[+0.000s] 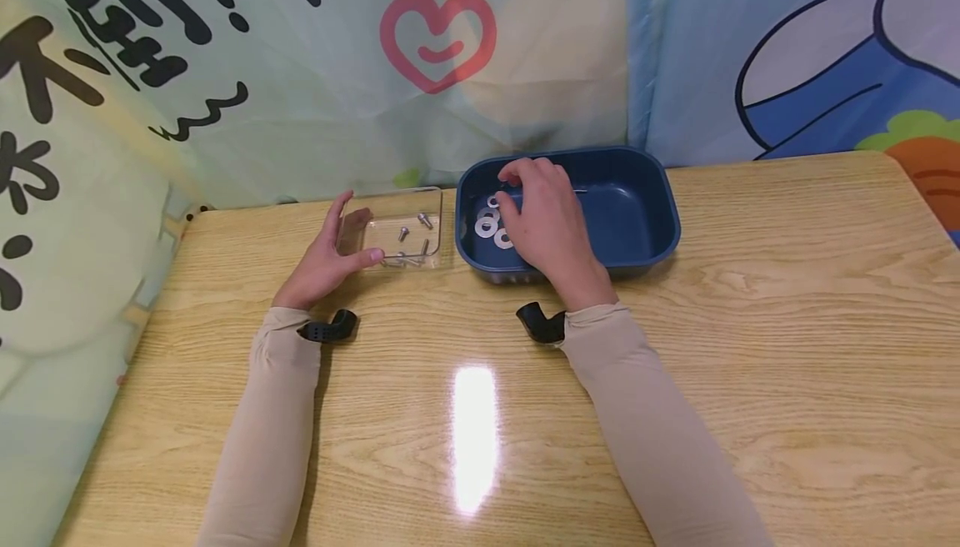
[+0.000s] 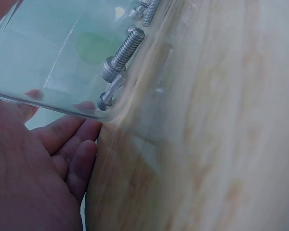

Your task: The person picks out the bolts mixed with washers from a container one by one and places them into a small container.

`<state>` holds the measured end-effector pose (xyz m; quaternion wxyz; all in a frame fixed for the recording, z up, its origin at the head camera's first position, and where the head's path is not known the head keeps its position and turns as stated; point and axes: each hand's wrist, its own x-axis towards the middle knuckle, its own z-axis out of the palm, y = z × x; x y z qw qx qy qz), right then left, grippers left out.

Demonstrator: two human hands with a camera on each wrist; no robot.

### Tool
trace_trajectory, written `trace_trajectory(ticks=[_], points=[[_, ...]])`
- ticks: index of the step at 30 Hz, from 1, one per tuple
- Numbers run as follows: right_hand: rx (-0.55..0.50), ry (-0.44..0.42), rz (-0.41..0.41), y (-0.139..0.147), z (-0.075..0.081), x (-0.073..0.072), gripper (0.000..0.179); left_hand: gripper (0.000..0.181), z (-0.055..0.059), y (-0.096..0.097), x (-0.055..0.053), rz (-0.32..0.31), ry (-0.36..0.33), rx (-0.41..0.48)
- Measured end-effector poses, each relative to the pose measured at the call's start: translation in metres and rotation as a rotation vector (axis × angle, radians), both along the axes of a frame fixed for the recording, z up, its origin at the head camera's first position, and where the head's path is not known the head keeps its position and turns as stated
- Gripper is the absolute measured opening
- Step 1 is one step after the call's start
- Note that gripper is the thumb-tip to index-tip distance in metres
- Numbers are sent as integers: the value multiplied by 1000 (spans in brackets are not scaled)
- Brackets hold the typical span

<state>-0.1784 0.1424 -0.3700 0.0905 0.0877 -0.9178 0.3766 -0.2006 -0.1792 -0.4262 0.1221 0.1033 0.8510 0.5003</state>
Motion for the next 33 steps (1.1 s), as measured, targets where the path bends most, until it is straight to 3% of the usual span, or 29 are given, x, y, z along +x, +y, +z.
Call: trace_trajectory(ticks=[20, 33], points=[[18, -47, -59, 23, -3, -1, 28, 103, 0, -1, 1, 2, 1, 9], [92, -93, -94, 38, -8, -6, 28, 103, -1, 0, 1, -3, -14, 33]])
